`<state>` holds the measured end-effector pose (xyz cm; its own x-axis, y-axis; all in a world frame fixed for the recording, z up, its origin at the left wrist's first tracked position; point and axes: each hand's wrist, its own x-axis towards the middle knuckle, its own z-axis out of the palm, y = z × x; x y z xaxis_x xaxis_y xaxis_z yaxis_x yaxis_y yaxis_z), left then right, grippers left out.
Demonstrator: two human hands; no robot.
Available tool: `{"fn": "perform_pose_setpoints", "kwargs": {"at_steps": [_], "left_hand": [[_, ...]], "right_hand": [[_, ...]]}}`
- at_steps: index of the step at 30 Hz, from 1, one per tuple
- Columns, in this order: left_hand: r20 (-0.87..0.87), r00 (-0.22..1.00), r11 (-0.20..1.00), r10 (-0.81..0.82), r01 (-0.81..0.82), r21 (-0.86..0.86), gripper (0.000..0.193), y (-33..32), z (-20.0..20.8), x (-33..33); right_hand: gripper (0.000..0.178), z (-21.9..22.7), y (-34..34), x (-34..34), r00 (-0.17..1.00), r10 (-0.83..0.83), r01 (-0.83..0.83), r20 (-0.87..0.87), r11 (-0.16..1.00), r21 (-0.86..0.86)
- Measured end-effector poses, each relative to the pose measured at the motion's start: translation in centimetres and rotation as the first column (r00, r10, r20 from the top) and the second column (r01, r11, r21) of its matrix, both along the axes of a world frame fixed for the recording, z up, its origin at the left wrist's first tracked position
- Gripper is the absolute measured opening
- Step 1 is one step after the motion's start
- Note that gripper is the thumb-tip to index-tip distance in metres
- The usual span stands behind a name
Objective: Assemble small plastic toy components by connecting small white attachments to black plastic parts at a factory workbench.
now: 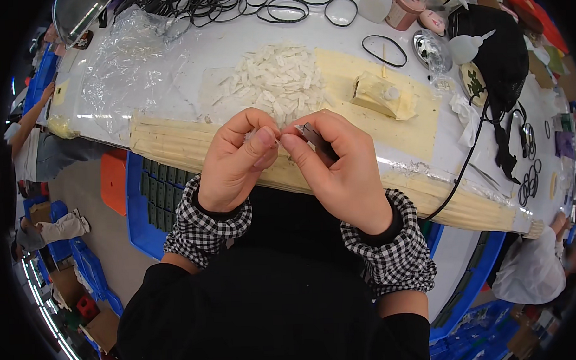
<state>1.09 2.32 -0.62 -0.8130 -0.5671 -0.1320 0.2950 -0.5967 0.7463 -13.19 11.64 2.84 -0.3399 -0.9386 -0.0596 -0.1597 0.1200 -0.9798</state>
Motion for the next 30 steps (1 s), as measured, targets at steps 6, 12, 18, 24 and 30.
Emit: {"fn": "perform_pose_setpoints", "kwargs": {"at_steps": [6, 12, 18, 24, 30], "left_hand": [[0.053, 0.998, 0.991, -0.029, 0.022, 0.134, 0.015, -0.3, 0.3, 0.0], [-0.002, 0.973, 0.952, -0.233, 0.228, 0.205, 0.018, -1.0, 0.3, 0.4], [0.023, 0.960, 0.949, -0.277, 0.270, 0.164, 0.020, -1.1, 0.6, 0.7], [0.060, 0.966, 0.962, -0.252, 0.243, 0.123, 0.018, -1.1, 0.8, 0.7], [0.076, 0.964, 0.963, -0.255, 0.246, 0.112, 0.017, -1.0, 0.9, 0.7]], "right_hand": [[0.022, 0.0, -0.1, -0.3, 0.896, 0.045, -0.131, -0.443, 0.977, -0.166], [0.033, -0.8, 0.3, -0.5, 0.636, 0.029, -0.170, -0.771, 0.980, -0.104], [0.033, -0.8, 0.3, -0.4, 0.603, 0.033, -0.181, -0.797, 0.979, -0.096], [0.033, -0.7, 0.3, -0.4, 0.585, 0.059, -0.184, -0.809, 0.981, -0.062], [0.033, -0.5, 0.4, -0.3, 0.611, 0.084, -0.197, -0.787, 0.979, -0.049]]}}
